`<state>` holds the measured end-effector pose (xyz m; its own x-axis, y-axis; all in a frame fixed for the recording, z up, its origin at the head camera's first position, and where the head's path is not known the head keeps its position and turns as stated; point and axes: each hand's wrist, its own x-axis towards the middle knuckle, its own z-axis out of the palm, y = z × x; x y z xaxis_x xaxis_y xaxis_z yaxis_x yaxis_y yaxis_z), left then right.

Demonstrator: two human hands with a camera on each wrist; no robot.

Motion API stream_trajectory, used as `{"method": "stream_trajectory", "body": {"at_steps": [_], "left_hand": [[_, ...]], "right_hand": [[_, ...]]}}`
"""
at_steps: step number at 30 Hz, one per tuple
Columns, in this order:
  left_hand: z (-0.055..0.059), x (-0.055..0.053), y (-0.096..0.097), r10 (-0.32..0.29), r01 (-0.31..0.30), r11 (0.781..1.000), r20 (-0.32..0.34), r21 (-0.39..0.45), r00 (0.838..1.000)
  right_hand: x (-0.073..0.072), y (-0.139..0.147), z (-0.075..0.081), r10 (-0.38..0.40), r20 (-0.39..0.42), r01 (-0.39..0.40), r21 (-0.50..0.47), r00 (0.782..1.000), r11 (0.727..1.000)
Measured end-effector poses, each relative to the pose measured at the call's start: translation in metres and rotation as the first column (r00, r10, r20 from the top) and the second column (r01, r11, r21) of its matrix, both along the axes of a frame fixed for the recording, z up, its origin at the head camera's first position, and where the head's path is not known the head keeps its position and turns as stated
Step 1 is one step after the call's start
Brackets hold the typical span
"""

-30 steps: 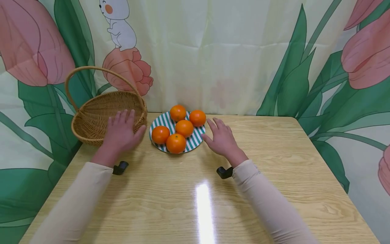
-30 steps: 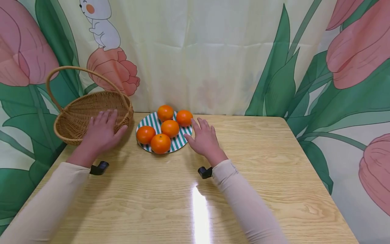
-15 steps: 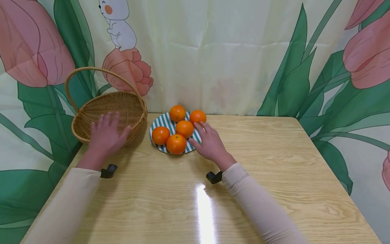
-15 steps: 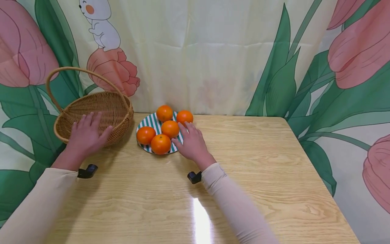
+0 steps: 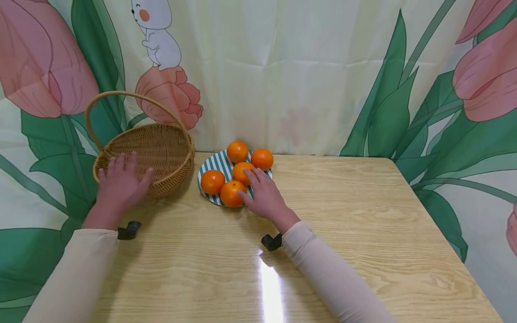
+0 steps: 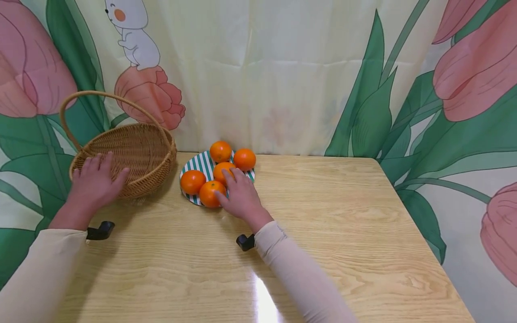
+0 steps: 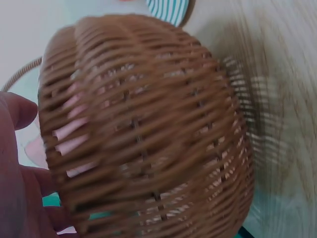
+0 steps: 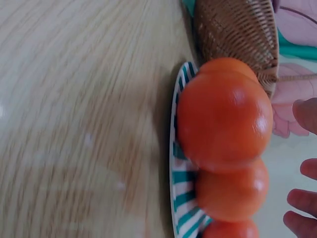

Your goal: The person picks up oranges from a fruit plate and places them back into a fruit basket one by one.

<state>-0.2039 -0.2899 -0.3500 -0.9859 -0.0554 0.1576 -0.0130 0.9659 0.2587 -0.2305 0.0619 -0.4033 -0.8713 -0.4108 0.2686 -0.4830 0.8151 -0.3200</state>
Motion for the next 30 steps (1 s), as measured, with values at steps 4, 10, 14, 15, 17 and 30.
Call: {"method": "stream_trajectory", "body": {"at_steps": [4, 10, 14, 15, 17, 30], "left_hand": [[-0.001, 0.002, -0.01, 0.015, -0.015, 1.0, 0.004, 0.006, 1.0], [-0.002, -0.001, -0.021, 0.046, -0.046, 0.999, -0.013, -0.005, 0.999], [-0.002, -0.003, -0.03, 0.07, -0.07, 0.998, 0.0, 0.006, 0.998], [-0.003, -0.002, -0.033, 0.077, -0.077, 0.997, 0.006, 0.015, 0.997], [-0.003, -0.001, -0.04, 0.087, -0.088, 0.996, 0.016, 0.029, 0.996], [-0.008, -0.006, -0.072, 0.095, -0.098, 0.969, 0.023, 0.226, 0.995]], "right_hand": [[0.001, -0.009, -0.005, 0.031, -0.037, -0.031, 0.002, 0.999, 1.0], [0.001, -0.019, -0.009, 0.048, -0.052, -0.048, -0.001, 0.997, 0.999], [0.002, -0.023, -0.01, 0.049, -0.029, -0.05, -0.001, 0.998, 0.999], [0.003, -0.025, -0.011, 0.051, -0.02, -0.051, 0.0, 0.999, 0.999], [0.004, -0.026, -0.012, 0.054, -0.005, -0.054, 0.004, 0.999, 0.999], [0.007, -0.034, -0.014, 0.05, 0.002, -0.05, 0.034, 0.999, 0.998]]}}
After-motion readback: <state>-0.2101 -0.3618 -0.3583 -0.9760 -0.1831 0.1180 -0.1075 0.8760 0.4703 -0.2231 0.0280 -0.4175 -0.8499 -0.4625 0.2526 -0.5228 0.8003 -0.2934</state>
